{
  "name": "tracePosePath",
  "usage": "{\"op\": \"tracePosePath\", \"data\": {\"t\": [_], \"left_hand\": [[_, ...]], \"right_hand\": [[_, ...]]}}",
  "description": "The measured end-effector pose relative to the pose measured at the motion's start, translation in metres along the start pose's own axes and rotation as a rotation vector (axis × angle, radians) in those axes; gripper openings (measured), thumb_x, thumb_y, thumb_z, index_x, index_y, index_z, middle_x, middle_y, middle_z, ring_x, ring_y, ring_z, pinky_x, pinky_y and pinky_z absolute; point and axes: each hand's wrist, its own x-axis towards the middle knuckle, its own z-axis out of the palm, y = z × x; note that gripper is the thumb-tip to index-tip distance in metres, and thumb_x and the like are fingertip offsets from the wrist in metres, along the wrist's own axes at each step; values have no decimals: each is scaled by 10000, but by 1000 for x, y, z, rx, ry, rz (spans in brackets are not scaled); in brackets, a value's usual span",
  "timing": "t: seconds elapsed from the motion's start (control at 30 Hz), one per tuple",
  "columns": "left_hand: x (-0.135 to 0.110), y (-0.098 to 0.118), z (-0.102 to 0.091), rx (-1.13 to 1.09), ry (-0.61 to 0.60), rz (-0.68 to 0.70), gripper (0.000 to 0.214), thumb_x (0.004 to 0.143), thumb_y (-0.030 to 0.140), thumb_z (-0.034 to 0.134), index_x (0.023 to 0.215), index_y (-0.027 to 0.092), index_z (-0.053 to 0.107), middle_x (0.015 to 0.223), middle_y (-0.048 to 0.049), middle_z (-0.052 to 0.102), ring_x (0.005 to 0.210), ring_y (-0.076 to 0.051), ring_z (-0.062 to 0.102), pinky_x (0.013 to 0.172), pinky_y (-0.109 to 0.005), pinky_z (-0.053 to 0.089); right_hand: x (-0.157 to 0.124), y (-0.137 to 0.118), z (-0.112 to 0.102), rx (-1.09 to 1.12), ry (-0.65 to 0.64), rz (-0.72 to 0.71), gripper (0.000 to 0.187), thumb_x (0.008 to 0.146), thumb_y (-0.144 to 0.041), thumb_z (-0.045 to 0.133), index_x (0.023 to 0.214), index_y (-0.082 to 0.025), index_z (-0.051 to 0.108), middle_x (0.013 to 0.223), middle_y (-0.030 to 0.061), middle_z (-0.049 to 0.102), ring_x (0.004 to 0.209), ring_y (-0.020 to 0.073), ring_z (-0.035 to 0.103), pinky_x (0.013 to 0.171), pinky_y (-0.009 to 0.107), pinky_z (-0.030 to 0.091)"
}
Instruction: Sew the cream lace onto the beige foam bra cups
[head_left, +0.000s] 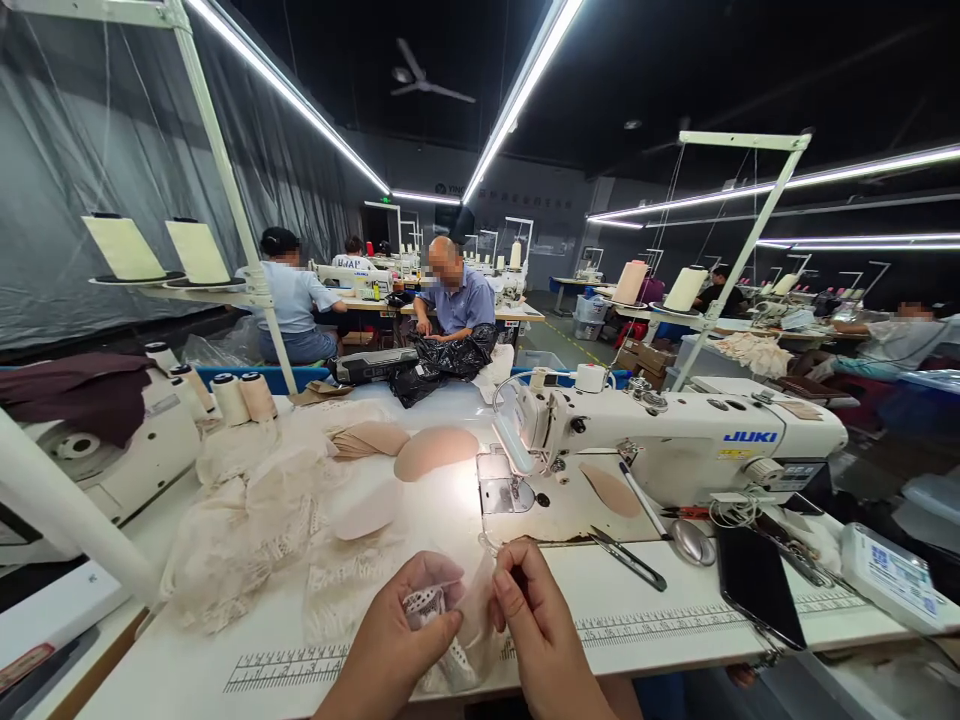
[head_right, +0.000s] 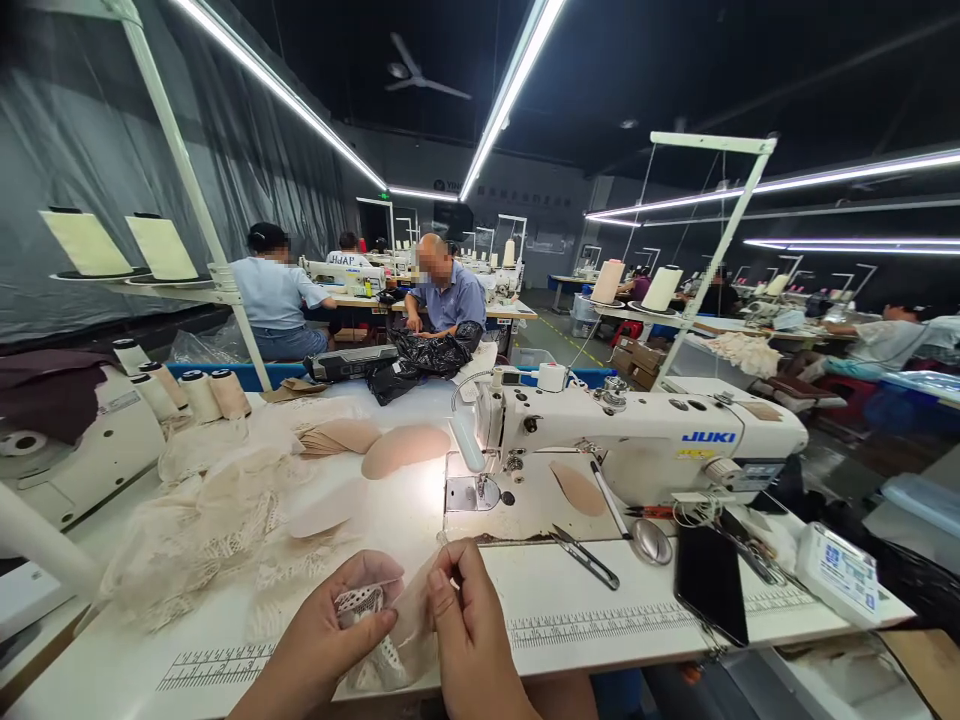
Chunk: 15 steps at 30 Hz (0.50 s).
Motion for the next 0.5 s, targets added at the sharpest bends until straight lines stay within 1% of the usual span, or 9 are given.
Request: {"op": "tracePosePath", "data": {"t": [0.07, 0.13, 0.17, 0.2, 0.23, 0.27, 0.33, 0.4, 0.5], "left_hand": [[1, -1, -2, -7, 17, 17, 382, 640, 415, 910, 920, 206, 756, 887, -23, 719, 857, -243, 671, 792, -303, 531], [2, -2, -3, -9, -1, 35, 419, 639, 457, 933, 924, 209, 752, 880, -28, 722, 862, -253, 679, 791, -310, 544], [2, -3, -4, -9, -24, 41, 435, 640, 477, 939, 925, 209, 751, 874, -31, 724, 860, -256, 681, 786, -310, 548], [3, -4, -4, -7, -48, 43, 449, 638, 495, 943, 924, 208, 751, 868, -34, 727, 851, -256, 681, 778, -310, 550], [2, -4, -4, -7, -69, 42, 458, 640, 510, 944, 924, 206, 752, 867, -37, 731, 840, -253, 678, 772, -308, 551], [2, -4, -4, -9, -82, 39, 465, 646, 522, 941, 930, 205, 754, 874, -40, 735, 833, -249, 676, 770, -307, 550], [0, -5, -3, -26, -94, 28, 478, 661, 529, 939, 961, 203, 759, 899, -45, 744, 834, -241, 672, 778, -305, 546], [-3, -4, -3, -59, -104, 5, 502, 661, 525, 947, 1000, 204, 762, 920, -47, 746, 846, -236, 671, 787, -304, 538], [-6, -4, -4, -113, -75, -48, 561, 618, 521, 979, 1039, 213, 771, 986, -49, 737, 886, -239, 675, 795, -309, 532]], "right_hand": [[0, -1, 0, -64, -2, -119, 285, 1112, -489, 486, 994, -242, 568, 882, -5, 544, 780, 173, 522, 720, 284, 457], [-1, -5, -1, -160, -36, -274, 142, 1089, -364, 545, 1127, -249, 618, 979, 24, 587, 844, 184, 573, 755, 295, 494], [-1, -8, -2, -208, -61, -343, 149, 1073, -302, 563, 1199, -261, 632, 1009, 33, 596, 869, 189, 591, 775, 303, 509], [-1, -10, -2, -249, -85, -394, 205, 1059, -251, 571, 1249, -276, 642, 1025, 38, 595, 889, 193, 603, 794, 311, 521], [-1, -12, -3, -281, -101, -419, 244, 1051, -215, 566, 1266, -287, 657, 1030, 41, 590, 906, 197, 610, 807, 316, 528], [-1, -14, -3, -302, -111, -426, 243, 1049, -195, 556, 1236, -287, 681, 1028, 44, 582, 917, 199, 612, 816, 320, 529], [0, -17, -3, -300, -120, -390, 189, 1055, -204, 543, 1125, -268, 706, 1005, 43, 573, 924, 201, 607, 818, 321, 516], [2, -17, -3, -239, -105, -298, 152, 1068, -258, 542, 998, -247, 676, 962, 31, 574, 888, 195, 589, 784, 311, 486], [4, -15, -5, -103, -76, -124, 218, 1082, -357, 535, 908, -238, 588, 896, 3, 556, 801, 176, 543, 706, 290, 440]]}}
